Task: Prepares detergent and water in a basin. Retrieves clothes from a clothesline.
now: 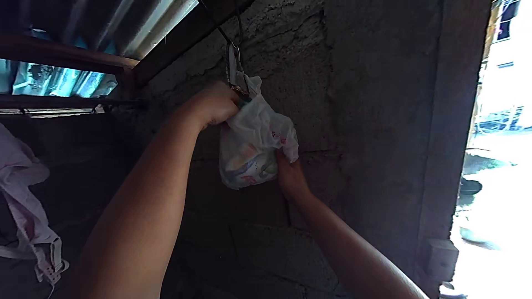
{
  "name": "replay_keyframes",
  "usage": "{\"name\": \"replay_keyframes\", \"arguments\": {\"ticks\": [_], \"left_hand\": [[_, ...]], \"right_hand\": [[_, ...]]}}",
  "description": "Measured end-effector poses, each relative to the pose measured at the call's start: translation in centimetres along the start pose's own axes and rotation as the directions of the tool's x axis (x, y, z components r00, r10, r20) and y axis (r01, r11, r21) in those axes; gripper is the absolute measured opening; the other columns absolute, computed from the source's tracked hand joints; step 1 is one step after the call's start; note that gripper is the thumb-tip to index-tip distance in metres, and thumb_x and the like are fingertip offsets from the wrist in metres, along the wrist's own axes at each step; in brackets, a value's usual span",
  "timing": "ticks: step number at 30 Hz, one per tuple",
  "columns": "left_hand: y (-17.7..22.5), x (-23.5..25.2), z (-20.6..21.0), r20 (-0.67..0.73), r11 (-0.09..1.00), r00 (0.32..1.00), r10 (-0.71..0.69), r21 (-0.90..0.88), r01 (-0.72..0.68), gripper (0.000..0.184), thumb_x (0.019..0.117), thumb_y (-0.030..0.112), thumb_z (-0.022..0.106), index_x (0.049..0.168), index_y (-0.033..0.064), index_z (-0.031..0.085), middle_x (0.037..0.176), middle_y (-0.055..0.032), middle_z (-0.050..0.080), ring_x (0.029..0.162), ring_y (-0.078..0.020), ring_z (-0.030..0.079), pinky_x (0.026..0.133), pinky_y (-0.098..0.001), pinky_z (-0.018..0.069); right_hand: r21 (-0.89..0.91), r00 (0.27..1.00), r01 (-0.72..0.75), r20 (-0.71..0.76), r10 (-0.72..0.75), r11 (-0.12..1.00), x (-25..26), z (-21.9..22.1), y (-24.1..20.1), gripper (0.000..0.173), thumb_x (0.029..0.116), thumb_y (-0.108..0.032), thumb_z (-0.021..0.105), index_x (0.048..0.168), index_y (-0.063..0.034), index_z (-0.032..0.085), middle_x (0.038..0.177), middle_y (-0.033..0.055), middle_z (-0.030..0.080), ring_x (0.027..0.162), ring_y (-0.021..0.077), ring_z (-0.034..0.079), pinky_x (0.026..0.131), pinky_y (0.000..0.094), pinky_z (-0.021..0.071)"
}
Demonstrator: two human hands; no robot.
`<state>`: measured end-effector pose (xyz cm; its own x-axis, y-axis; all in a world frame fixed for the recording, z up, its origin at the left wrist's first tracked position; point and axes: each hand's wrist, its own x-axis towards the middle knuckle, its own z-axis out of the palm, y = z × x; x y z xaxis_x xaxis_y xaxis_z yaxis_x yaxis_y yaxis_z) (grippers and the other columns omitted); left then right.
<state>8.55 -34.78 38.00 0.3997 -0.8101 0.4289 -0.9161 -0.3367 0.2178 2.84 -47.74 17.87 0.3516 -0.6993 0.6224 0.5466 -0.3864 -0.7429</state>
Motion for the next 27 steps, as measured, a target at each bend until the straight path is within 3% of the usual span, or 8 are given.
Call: {"name": "replay_keyframes", "arguments": {"ticks": [3,6,8,10,15,20,23,27], "left_hand": [[-0.9,-0.8,-1.0,-0.249,0.977,0.962,-0.108,-0.208,0.056,0.023,0.1035,0.018,0.061,0.119,0.0017,0.066,0.107,-0.0111,0.064,0.077,-0.0116,0.059,0.068,-0.0279,0.0521],[-0.8,-1.7,-2.0,-0.402,0.95,0.892,-0.208,-0.3,0.086,0.026,0.1001,0.014,0.063,0.12,-0.0015,0.065,0.115,-0.0148,0.064,0.092,-0.0178,0.059,0.082,-0.0375,0.0502],[-1.4,-1.8,-2.6,-0.499,0.933,0.825,-0.265,-0.349,0.088,0.022,0.0968,0.013,0.063,0.113,-0.0012,0.065,0.107,-0.0127,0.061,0.086,-0.0169,0.055,0.075,-0.0374,0.0466],[-2.1,-1.9,-3.0,-0.511,0.899,0.801,-0.31,-0.432,0.073,0.025,0.0981,0.012,0.06,0.121,0.0037,0.062,0.106,-0.0081,0.061,0.08,-0.0108,0.057,0.067,-0.0279,0.0479],[-3.3,-2.2,-2.5,-0.561,0.652,0.771,-0.301,-0.711,-0.262,0.018,0.106,0.008,0.05,0.122,0.0051,0.058,0.102,-0.0064,0.067,0.083,-0.0122,0.071,0.074,-0.0282,0.0622],[-5.0,-2.4,-3.0,-0.709,0.509,0.629,-0.319,-0.688,-0.517,0.016,0.1088,0.016,0.045,0.117,0.0097,0.057,0.102,-0.0032,0.065,0.095,-0.0135,0.067,0.082,-0.0336,0.0576],[-5.4,-4.4,-3.2,-0.705,0.427,0.649,-0.285,-0.7,-0.573,0.017,0.1097,0.016,0.043,0.116,0.0094,0.057,0.102,-0.0034,0.067,0.097,-0.015,0.068,0.085,-0.0359,0.0586],[-7.9,-10.4,-0.3,-0.595,0.425,0.803,-0.041,-0.738,-0.525,0.029,0.1088,0.014,0.03,0.112,0.0118,0.059,0.106,-0.0013,0.071,0.1,-0.0139,0.069,0.087,-0.0338,0.0593]], "right_hand": [[-0.037,0.999,-0.039,-0.018,0.039,0.999,-0.4,-0.4,0.9,0.034,0.1101,-0.027,0.045,0.127,-0.0008,0.059,0.105,0.0078,0.067,0.097,0.0063,0.065,0.088,0.0287,0.0542],[-0.057,0.997,-0.074,-0.027,0.072,0.996,-0.9,-0.4,1.3,0.032,0.1096,-0.024,0.047,0.124,0.0016,0.061,0.103,0.0086,0.067,0.095,0.007,0.065,0.085,0.0286,0.0543],[-0.035,0.996,-0.088,-0.039,0.086,0.996,-1.1,-0.3,1.4,0.03,0.1093,-0.023,0.048,0.122,0.0012,0.061,0.101,0.0076,0.066,0.092,0.0065,0.065,0.083,0.0283,0.0545],[0.002,0.993,-0.113,-0.041,0.113,0.994,-1.1,-0.2,1.5,0.033,0.1096,-0.026,0.047,0.125,0.0008,0.06,0.102,0.0096,0.067,0.091,0.0101,0.067,0.081,0.0313,0.0574],[0.02,0.987,-0.158,-0.028,0.159,0.987,-1.4,-0.2,1.7,0.035,0.1099,-0.027,0.047,0.128,0.0008,0.058,0.102,0.0123,0.067,0.088,0.0135,0.07,0.077,0.0333,0.0601],[0.07,0.974,-0.21,-0.067,0.214,0.975,-1.2,-0.6,3.2,0.039,0.11,-0.028,0.046,0.133,0.002,0.055,0.114,0.0153,0.066,0.1,0.0146,0.068,0.086,0.0346,0.058],[0.153,0.948,-0.304,-0.047,0.315,0.94,-2.3,-1.2,3.8,0.045,0.1095,-0.03,0.048,0.144,-0.0007,0.048,0.129,0.02,0.061,0.111,0.0228,0.067,0.088,0.0404,0.0606],[0.144,0.831,-0.55,0.198,0.52,0.823,-7.5,-2.2,6.6,0.061,0.1102,-0.048,0.034,0.148,-0.0003,0.043,0.134,0.0191,0.062,0.114,0.0285,0.067,0.09,0.0462,0.0581]]}}
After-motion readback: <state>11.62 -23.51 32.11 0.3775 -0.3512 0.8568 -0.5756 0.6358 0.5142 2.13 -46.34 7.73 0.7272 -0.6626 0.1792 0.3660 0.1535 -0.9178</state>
